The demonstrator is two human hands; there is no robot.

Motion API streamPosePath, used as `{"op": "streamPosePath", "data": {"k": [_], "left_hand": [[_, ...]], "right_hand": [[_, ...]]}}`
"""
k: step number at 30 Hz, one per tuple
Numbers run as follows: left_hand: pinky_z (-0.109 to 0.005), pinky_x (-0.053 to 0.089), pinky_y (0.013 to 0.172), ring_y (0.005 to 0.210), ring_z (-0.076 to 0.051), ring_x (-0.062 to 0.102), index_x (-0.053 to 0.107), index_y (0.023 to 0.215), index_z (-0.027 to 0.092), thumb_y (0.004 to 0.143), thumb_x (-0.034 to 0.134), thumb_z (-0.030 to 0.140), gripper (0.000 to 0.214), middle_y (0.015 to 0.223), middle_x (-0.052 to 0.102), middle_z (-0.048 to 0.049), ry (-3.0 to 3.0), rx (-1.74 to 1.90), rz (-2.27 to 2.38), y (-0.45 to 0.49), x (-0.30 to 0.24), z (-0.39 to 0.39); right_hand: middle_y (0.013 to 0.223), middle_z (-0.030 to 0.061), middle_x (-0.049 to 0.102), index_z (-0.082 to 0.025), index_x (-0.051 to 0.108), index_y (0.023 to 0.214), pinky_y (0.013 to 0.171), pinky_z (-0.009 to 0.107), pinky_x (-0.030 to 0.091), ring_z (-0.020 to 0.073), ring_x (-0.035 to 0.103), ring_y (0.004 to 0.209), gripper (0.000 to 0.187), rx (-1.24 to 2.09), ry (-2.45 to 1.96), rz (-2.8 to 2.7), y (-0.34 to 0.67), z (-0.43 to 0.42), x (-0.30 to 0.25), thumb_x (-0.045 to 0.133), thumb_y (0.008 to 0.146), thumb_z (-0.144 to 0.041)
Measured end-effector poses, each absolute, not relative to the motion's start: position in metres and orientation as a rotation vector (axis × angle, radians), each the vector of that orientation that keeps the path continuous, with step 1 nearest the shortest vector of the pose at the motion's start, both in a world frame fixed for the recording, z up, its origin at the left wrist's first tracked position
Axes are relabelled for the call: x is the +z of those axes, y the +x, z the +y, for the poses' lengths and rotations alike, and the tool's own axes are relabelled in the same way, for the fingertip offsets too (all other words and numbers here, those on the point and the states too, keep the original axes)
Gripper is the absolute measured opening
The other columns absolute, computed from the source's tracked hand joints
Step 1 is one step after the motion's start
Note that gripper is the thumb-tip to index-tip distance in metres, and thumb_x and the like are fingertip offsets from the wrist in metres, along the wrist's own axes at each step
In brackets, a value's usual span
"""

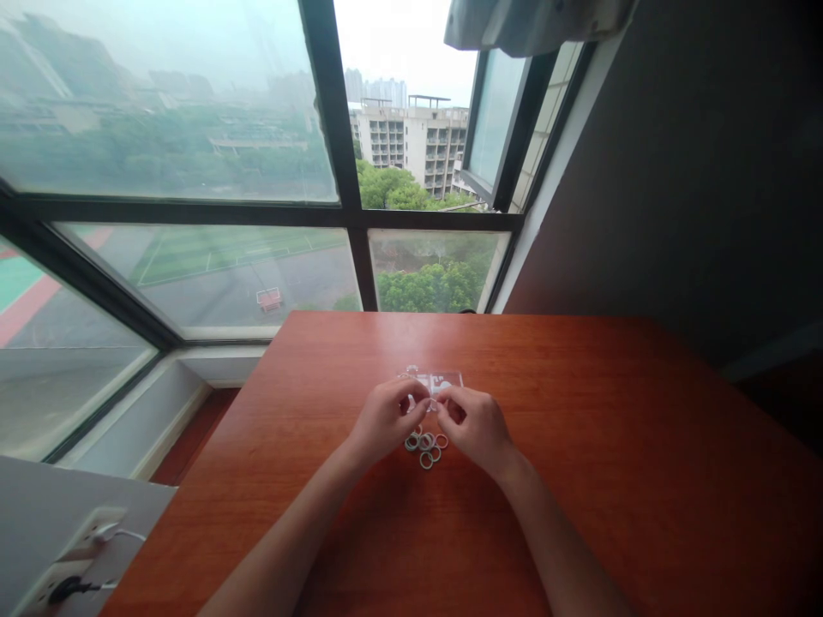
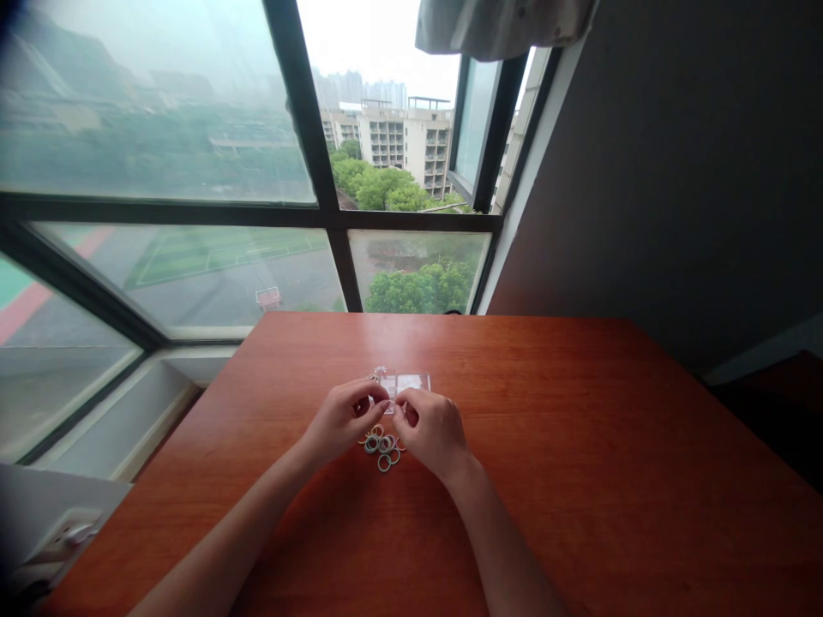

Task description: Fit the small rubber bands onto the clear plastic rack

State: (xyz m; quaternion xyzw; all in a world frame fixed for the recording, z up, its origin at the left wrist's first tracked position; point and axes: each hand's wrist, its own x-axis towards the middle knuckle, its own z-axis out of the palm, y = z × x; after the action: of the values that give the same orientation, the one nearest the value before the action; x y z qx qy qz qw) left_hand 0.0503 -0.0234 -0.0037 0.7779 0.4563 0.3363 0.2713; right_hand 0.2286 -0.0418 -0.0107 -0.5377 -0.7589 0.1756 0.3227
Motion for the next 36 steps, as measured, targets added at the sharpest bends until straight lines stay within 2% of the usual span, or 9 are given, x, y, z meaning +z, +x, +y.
{"op": "streamPosePath", "data": {"k": [5, 10, 15, 20, 25, 36], "left_hand": [[-0.02, 0.035, 0.056, 0.058, -0.009, 0.045, 0.064, 0.077, 0.016, 0.082, 0.056, 0.019, 0.01, 0.065, 0.055, 0.002, 2.098, 0.914, 1.211, 0.051, -0.005, -0.024], [-0.02, 0.037, 0.058, 0.059, -0.009, 0.047, 0.064, 0.078, 0.016, 0.084, 0.055, 0.022, 0.012, 0.068, 0.058, 0.0014, 2.086, 0.969, 1.308, 0.044, -0.009, -0.017], [-0.021, 0.038, 0.06, 0.061, -0.01, 0.05, 0.064, 0.081, 0.017, 0.086, 0.055, 0.028, 0.015, 0.074, 0.063, 0.0001, 2.074, 1.042, 1.605, 0.026, -0.016, -0.004], [-0.023, 0.041, 0.062, 0.062, -0.011, 0.052, 0.066, 0.087, 0.018, 0.086, 0.055, 0.029, 0.015, 0.083, 0.066, -0.0015, 2.09, 0.996, 1.649, 0.016, -0.022, 0.004], [-0.023, 0.041, 0.062, 0.062, -0.011, 0.052, 0.066, 0.09, 0.018, 0.085, 0.055, 0.027, 0.015, 0.083, 0.066, -0.0014, 2.1, 0.975, 1.636, 0.017, -0.021, 0.003], [-0.022, 0.04, 0.061, 0.061, -0.01, 0.051, 0.066, 0.087, 0.017, 0.085, 0.054, 0.022, 0.013, 0.077, 0.06, 0.0001, 2.124, 0.948, 1.615, 0.019, -0.018, 0.001]], "right_hand": [[0.067, -0.0009, 0.063, -0.021, 0.068, 0.081, 0.058, 0.021, 0.035, 0.0112, 0.052, 0.059, 0.014, 0.458, -1.348, -1.966, 0.227, -0.042, -0.011, 0.054, 0.084, -0.024], [0.063, -0.0031, 0.061, -0.023, 0.066, 0.099, 0.058, 0.022, 0.034, 0.0123, 0.054, 0.057, 0.019, 0.478, -1.429, -1.945, 0.229, -0.039, -0.015, 0.055, 0.087, -0.033], [0.069, -0.0025, 0.065, -0.024, 0.064, 0.09, 0.063, 0.022, 0.035, 0.0136, 0.058, 0.064, 0.012, 0.451, -1.466, -2.018, 0.229, -0.038, -0.016, 0.052, 0.089, -0.029], [0.078, -0.0019, 0.069, -0.025, 0.063, 0.089, 0.063, 0.023, 0.033, 0.0139, 0.061, 0.069, 0.011, 0.43, -1.474, -2.107, 0.227, -0.041, -0.013, 0.052, 0.088, -0.026], [0.073, -0.0022, 0.067, -0.023, 0.061, 0.08, 0.062, 0.023, 0.032, 0.0127, 0.057, 0.065, 0.01, 0.413, -1.481, -2.127, 0.227, -0.043, -0.013, 0.053, 0.084, -0.022], [0.069, -0.0028, 0.062, -0.022, 0.059, 0.076, 0.061, 0.022, 0.03, 0.0113, 0.053, 0.063, 0.009, 0.423, -1.41, -2.166, 0.225, -0.042, -0.014, 0.053, 0.082, -0.021]]}}
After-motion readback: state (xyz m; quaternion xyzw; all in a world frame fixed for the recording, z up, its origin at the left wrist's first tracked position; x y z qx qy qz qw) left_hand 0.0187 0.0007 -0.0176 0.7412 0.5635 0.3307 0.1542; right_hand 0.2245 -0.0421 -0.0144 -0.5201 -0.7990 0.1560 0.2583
